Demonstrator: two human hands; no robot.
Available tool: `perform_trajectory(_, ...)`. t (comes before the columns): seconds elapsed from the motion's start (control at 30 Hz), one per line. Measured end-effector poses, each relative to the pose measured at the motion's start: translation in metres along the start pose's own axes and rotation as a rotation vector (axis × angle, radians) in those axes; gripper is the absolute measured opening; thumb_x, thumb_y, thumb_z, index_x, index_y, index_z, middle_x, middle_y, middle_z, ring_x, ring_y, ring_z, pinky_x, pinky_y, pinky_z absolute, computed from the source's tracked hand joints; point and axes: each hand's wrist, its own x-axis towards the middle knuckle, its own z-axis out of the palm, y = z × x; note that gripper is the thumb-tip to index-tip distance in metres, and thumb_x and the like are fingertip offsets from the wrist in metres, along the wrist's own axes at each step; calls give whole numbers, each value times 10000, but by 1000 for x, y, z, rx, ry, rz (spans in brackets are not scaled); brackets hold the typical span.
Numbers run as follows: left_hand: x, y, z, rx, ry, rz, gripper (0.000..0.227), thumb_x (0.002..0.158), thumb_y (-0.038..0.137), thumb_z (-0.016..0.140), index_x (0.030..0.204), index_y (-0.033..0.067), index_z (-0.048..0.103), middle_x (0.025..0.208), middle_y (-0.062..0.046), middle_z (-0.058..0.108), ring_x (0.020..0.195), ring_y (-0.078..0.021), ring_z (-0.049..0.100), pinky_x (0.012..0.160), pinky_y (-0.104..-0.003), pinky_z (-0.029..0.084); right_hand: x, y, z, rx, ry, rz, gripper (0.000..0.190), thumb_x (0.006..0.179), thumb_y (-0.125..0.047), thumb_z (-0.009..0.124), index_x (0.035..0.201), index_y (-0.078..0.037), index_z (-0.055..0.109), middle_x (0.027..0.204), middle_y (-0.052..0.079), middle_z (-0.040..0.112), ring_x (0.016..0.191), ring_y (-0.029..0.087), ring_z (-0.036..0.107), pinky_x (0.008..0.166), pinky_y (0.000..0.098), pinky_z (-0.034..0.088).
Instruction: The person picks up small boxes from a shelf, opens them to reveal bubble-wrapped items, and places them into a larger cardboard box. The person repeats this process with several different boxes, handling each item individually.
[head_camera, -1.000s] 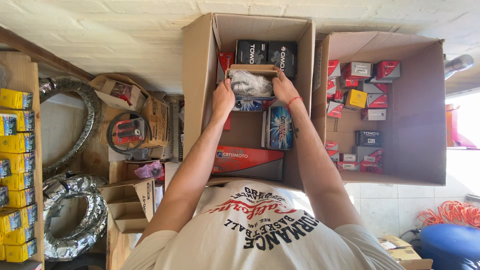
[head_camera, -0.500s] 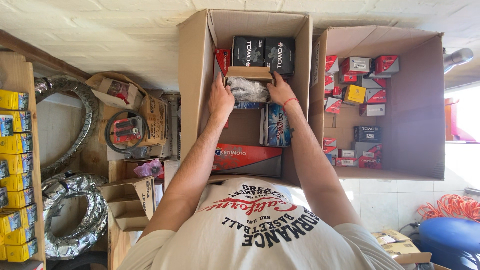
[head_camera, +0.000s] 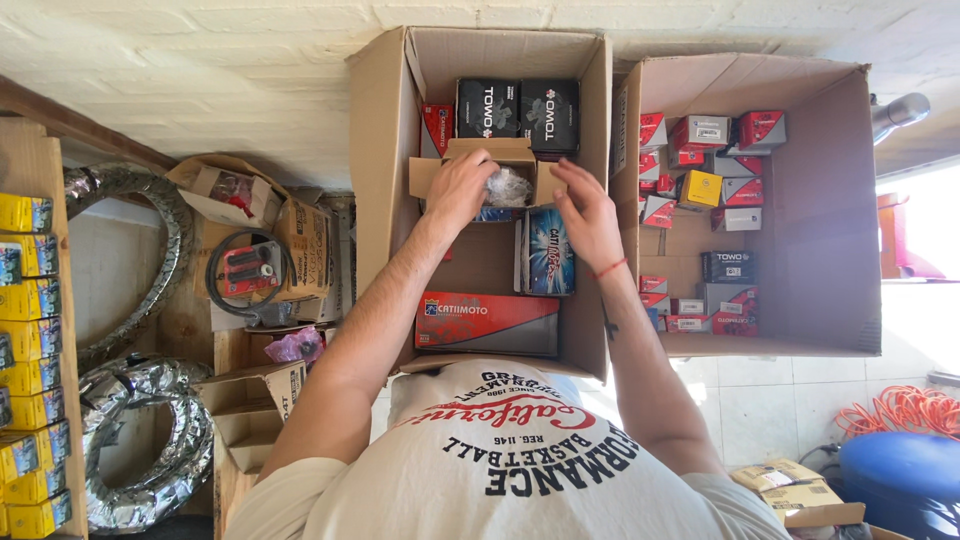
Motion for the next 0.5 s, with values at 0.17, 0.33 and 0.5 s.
perform_trajectory(0.17,9,-3,18,173,-58,57,461,796,290,954,1189,216,725,1166,31,562,1129,-241,616,962,-405,524,-41,-11,-8,-23,-8,-32,338,1116,-43,612,1391,-94,802,1369,192,757,1326,420,702,1087,530,591)
perform_trajectory(0.33,6,12,11,312,-46,79,334,908,221,841,1229,156,781,1101,-56,582,1052,-286,607,900,-433,486,-60,20,2,-125,16,-49,312,1082,-67,672,1338,-145,834,1308,113,799,1261,374,744,1048,493,594)
perform_trajectory(0.5,3,23,16,355,116,-15,152,1001,168,668,1065,116,795,919,-69,765,973,-267,731,898,-411,547,-62,24,7,-199,23,-43,290,1072,-139,707,1286,-261,860,1198,16,830,1168,291,773,1000,447,606)
